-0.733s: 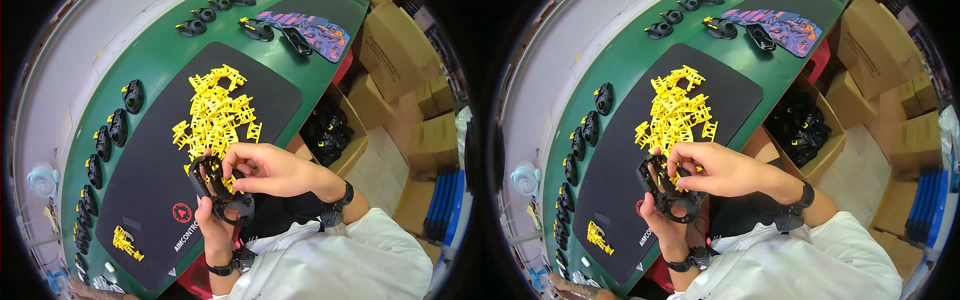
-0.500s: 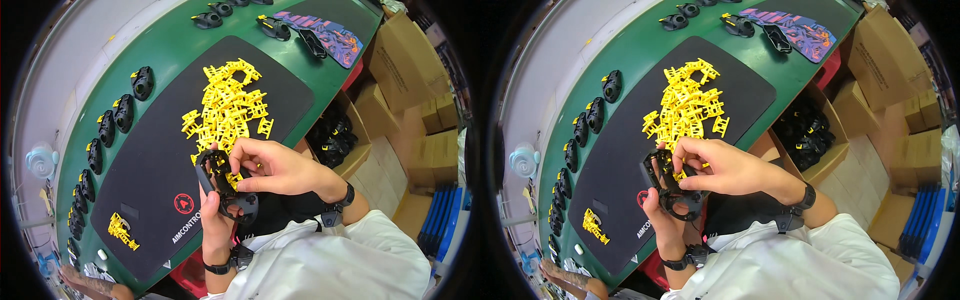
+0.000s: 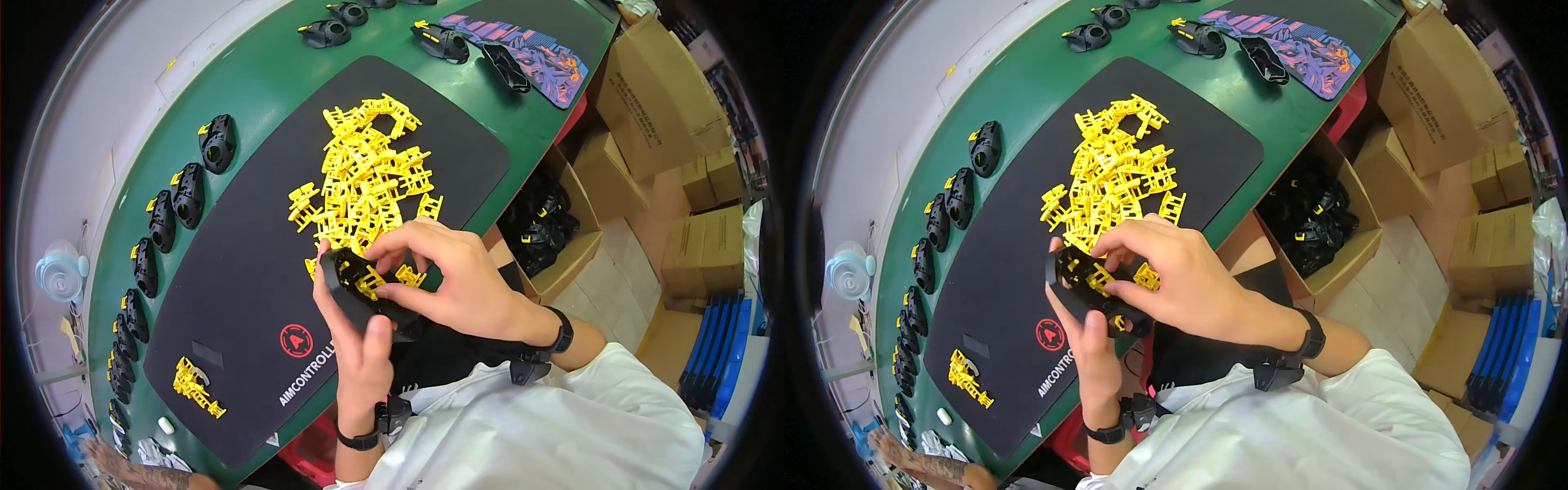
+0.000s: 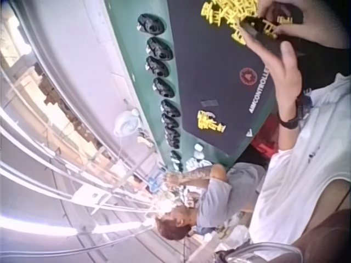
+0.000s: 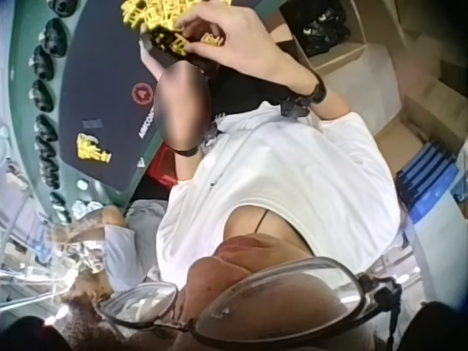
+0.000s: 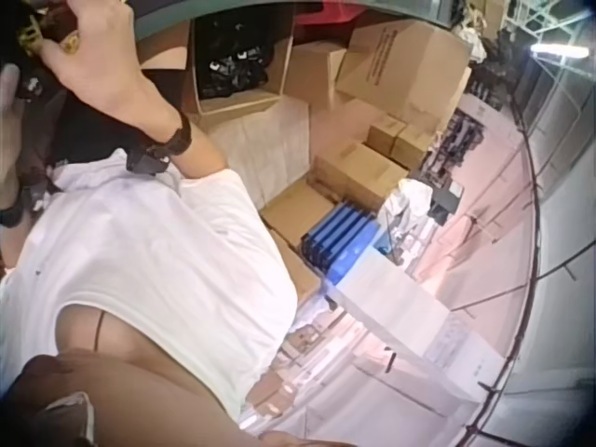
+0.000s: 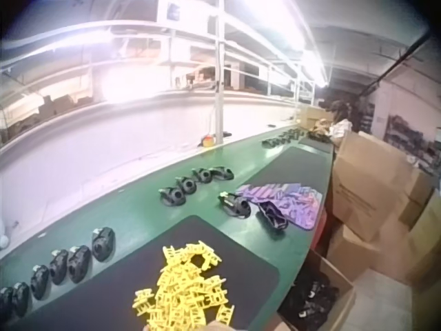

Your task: Assembling small yellow plastic components into the shells of electronic controllers on an assembly line.

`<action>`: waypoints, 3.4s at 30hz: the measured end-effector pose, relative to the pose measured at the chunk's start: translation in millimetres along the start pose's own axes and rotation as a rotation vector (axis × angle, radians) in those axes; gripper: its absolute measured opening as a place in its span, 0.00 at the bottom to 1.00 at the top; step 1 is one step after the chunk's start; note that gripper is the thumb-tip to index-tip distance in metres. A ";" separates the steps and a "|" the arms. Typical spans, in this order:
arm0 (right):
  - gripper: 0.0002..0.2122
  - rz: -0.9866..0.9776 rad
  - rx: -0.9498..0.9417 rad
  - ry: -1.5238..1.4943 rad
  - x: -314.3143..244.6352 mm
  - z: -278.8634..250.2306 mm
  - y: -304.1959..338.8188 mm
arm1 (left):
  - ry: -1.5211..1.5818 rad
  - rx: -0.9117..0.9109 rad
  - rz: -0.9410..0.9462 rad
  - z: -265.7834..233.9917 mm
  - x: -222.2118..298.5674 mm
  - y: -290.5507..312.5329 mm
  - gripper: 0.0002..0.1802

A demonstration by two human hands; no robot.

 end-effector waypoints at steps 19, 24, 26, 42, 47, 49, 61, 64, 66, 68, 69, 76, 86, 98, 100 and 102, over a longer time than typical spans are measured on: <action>0.10 0.013 0.156 -0.149 -6.9 -7.6 3.8 | -0.093 0.054 0.235 -2.4 -7.6 13.3 0.64; 0.11 -0.107 0.260 0.032 -12.8 -3.8 4.5 | -0.092 0.043 0.214 2.3 -2.1 11.4 0.63; 0.12 -0.128 0.272 0.027 -13.1 -2.4 3.0 | -0.097 0.057 0.274 -1.4 -3.8 9.8 0.64; 0.06 0.183 -0.407 -0.644 20.6 1.1 -15.2 | 0.372 0.009 -0.075 16.2 3.1 -0.2 0.54; 0.06 0.242 -0.528 -0.762 29.2 12.5 -13.0 | 0.369 0.020 -0.120 16.6 5.8 -0.6 0.52; 0.07 0.242 -0.463 -0.763 30.7 16.1 -10.1 | 0.390 0.008 -0.169 13.1 3.9 1.0 0.49; 0.17 -0.659 -0.193 -0.019 -4.4 -3.3 2.9 | 0.947 0.150 -0.492 -8.0 5.1 17.0 0.30; 0.16 -0.592 -0.262 -0.047 -11.7 12.6 7.8 | 0.987 0.179 -0.535 -16.6 11.2 25.7 0.27; 0.17 -0.580 -0.268 -0.115 -16.1 18.7 2.2 | 1.018 0.092 -0.436 -24.5 21.1 22.2 0.25; 0.17 -0.598 -0.219 -0.102 -22.2 17.1 -12.2 | 0.740 0.263 -0.400 -41.6 32.1 9.3 0.30; 0.17 -0.665 -0.184 -0.082 -18.7 23.7 -21.3 | 0.626 0.294 -0.310 -32.2 49.0 -2.6 0.31; 0.13 -0.448 -0.147 0.445 51.8 41.3 -127.7 | -0.859 0.084 0.043 -68.6 114.2 -190.4 0.42; 0.12 -0.144 0.012 0.015 56.3 14.1 -138.1 | -2.087 -0.072 -0.342 -48.3 89.7 -376.7 0.48; 0.09 0.304 0.128 -0.529 90.0 -60.9 -84.1 | -0.771 -0.035 -0.009 -2.9 73.7 -412.6 0.42; 0.09 0.336 0.177 -0.601 83.2 -71.6 -80.4 | -0.348 -0.233 0.012 -5.5 82.4 -358.7 0.45; 0.09 0.280 0.179 -0.613 63.9 -72.1 -78.5 | 0.076 -0.375 0.012 -20.6 91.4 -295.5 0.44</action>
Point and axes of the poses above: each hand's wrist, its own y-axis away from the middle knuckle, its own z-axis out of the palm, x = y × z, the point moved 3 cm from there along -y, towards the middle knuckle, and after that the axes turned 13 degrees about y, right-handed, at the moved point
